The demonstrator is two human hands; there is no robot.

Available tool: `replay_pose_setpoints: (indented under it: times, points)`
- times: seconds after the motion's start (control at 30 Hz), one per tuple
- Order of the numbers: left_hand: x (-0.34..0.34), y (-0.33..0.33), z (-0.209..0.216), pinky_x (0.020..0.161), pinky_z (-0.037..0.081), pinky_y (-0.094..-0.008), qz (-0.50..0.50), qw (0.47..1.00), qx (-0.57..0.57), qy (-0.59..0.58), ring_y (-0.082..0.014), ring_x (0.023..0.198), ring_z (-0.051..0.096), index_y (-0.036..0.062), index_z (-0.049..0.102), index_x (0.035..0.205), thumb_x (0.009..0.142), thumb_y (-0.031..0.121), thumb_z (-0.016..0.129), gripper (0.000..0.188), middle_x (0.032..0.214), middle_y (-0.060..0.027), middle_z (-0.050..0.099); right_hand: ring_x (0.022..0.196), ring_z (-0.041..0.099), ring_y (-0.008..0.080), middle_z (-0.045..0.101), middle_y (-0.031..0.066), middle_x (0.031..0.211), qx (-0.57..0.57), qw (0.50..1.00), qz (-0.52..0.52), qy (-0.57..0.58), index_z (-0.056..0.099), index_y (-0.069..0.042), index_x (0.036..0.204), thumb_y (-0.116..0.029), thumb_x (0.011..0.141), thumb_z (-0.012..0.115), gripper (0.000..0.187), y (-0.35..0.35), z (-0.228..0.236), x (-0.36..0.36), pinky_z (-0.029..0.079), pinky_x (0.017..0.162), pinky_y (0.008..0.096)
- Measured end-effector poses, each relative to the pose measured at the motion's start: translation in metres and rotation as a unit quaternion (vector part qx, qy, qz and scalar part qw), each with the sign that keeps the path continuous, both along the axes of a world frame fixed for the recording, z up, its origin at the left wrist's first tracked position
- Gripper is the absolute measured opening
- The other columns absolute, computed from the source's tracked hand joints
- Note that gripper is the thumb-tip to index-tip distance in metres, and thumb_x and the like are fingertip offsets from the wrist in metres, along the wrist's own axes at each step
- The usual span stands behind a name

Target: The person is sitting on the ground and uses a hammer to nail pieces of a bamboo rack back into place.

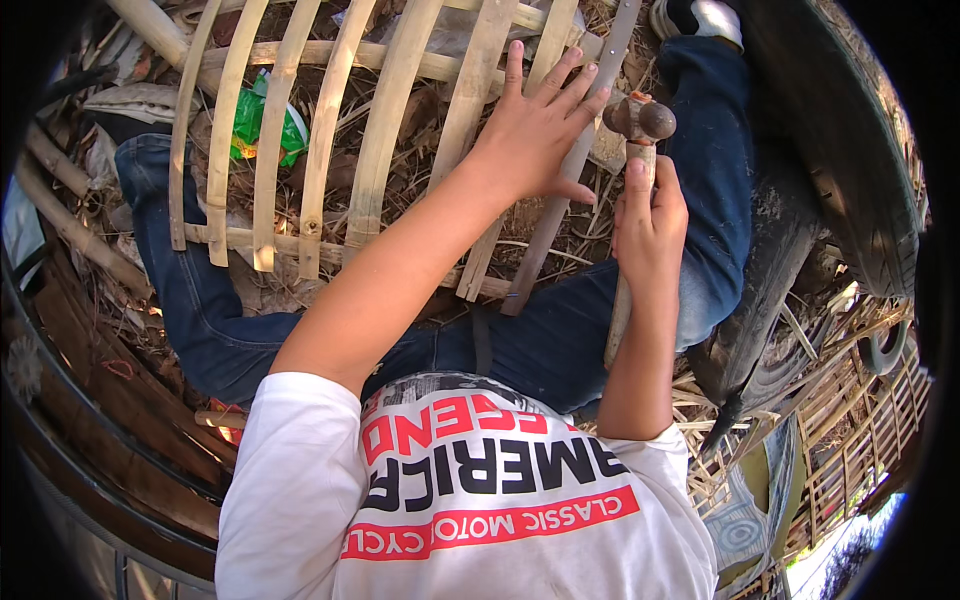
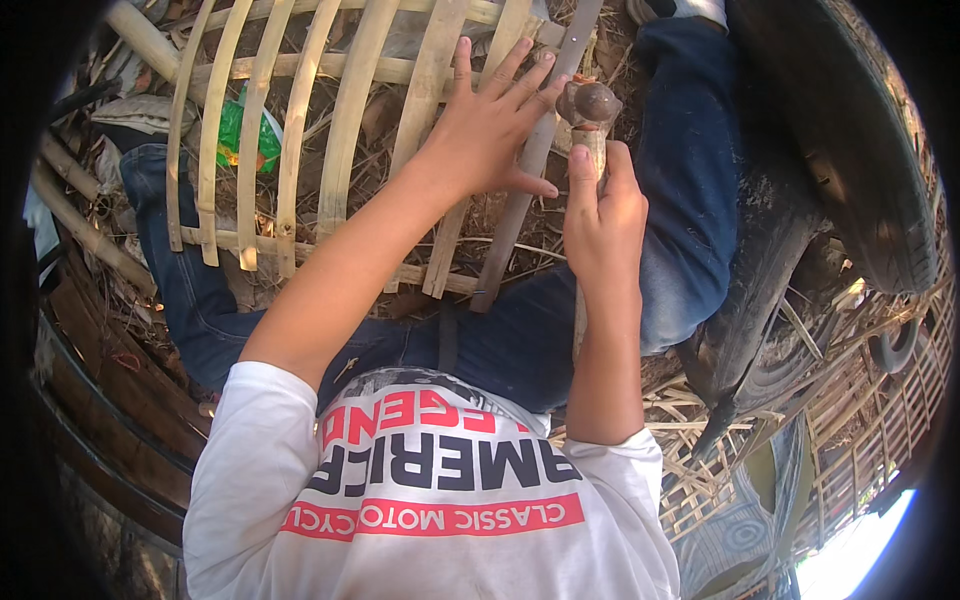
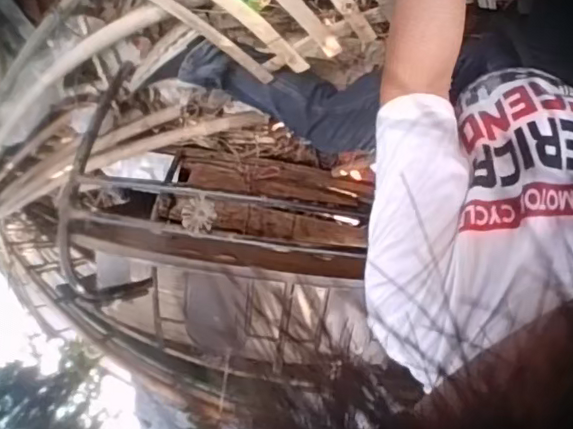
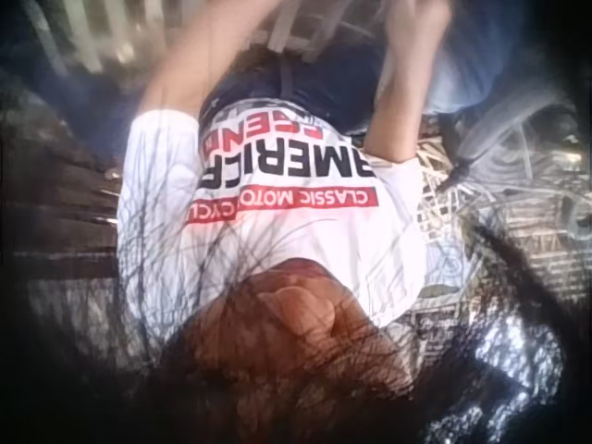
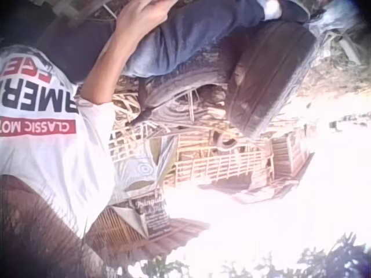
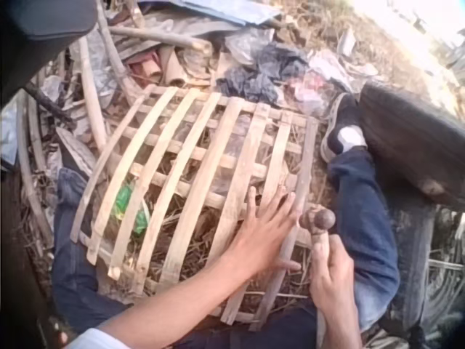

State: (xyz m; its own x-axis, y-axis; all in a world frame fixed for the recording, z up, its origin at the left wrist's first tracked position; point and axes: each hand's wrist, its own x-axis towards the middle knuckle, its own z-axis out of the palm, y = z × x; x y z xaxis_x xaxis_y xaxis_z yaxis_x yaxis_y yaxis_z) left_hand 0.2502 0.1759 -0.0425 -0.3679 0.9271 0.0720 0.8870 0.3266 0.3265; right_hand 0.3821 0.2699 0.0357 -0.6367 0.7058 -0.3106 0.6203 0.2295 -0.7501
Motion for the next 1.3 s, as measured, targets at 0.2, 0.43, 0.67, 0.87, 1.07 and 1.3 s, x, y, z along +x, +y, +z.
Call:
replay_pose_setpoints:
  times: [0.2, 0.43, 0.67, 0.87, 1.07, 1.3]
  points:
    - [-0.011, 0.007, -0.011, 0.109, 0.007, -0.0784, -0.012, 1.000, 0.014, 0.022, -0.0288, 0.151, 0.017, 0.0130, 0.047, 0.145, 0.059, 0.080, 0.069, 0.111, 0.154, -0.0035, 0.041, 0.064, 0.054, 0.0157, 0.061, 0.0133, 0.072, 0.024, 1.000, 0.003, 0.009, 0.059, 0.002, 0.102, -0.026, 0.100, 0.060, 0.028, -0.001, 0.010, -0.002, 0.046, 0.061, 0.0337]
    - [-0.013, 0.003, -0.016, 0.108, 0.005, -0.0794, 0.003, 0.999, 0.036, 0.024, -0.0282, 0.151, 0.017, 0.0213, 0.050, 0.144, 0.056, 0.079, 0.071, 0.107, 0.154, -0.0026, 0.042, 0.059, 0.048, 0.0091, 0.059, 0.0043, 0.071, -0.017, 0.993, 0.110, 0.029, 0.057, -0.002, 0.123, -0.027, 0.099, 0.061, 0.035, 0.021, 0.079, -0.006, 0.042, 0.056, 0.0274]
    - [-0.010, 0.007, -0.008, 0.112, 0.005, -0.0764, 0.013, 1.000, 0.020, 0.013, -0.0273, 0.151, 0.016, 0.0227, 0.045, 0.147, 0.054, 0.074, 0.077, 0.111, 0.155, -0.0026, 0.041, 0.070, 0.061, 0.0447, 0.062, 0.0232, 0.069, 0.239, 0.939, 0.245, -0.026, 0.062, -0.001, 0.096, -0.038, 0.095, 0.064, 0.037, 0.070, 0.050, -0.012, 0.047, 0.060, 0.0442]
    - [-0.011, 0.003, -0.007, 0.112, 0.007, -0.0753, 0.018, 1.000, -0.002, 0.016, -0.0259, 0.152, 0.015, 0.0221, 0.042, 0.149, 0.055, 0.075, 0.075, 0.112, 0.156, -0.0010, 0.040, 0.071, 0.062, 0.0453, 0.061, 0.0241, 0.070, 0.265, 0.923, 0.274, -0.056, 0.062, -0.002, 0.096, -0.039, 0.095, 0.064, 0.037, 0.078, 0.015, -0.015, 0.048, 0.060, 0.0474]
    - [-0.012, 0.004, -0.003, 0.112, 0.007, -0.0750, 0.017, 0.999, -0.045, 0.019, -0.0240, 0.152, 0.014, 0.0206, 0.043, 0.149, 0.057, 0.077, 0.073, 0.111, 0.156, 0.0001, 0.039, 0.070, 0.062, 0.0447, 0.062, 0.0237, 0.071, 0.268, 0.914, 0.304, -0.028, 0.061, -0.003, 0.097, -0.040, 0.094, 0.065, 0.038, 0.085, 0.011, -0.018, 0.048, 0.061, 0.0474]
    - [-0.011, 0.005, -0.007, 0.112, 0.009, -0.0748, 0.026, 0.998, -0.044, 0.046, -0.0237, 0.152, 0.015, 0.0190, 0.045, 0.147, 0.057, 0.077, 0.073, 0.111, 0.155, -0.0005, 0.041, 0.071, 0.063, 0.0443, 0.063, 0.0225, 0.072, 0.276, 0.892, 0.352, -0.058, 0.061, -0.003, 0.096, -0.042, 0.093, 0.065, 0.040, 0.086, 0.004, -0.026, 0.048, 0.061, 0.0469]
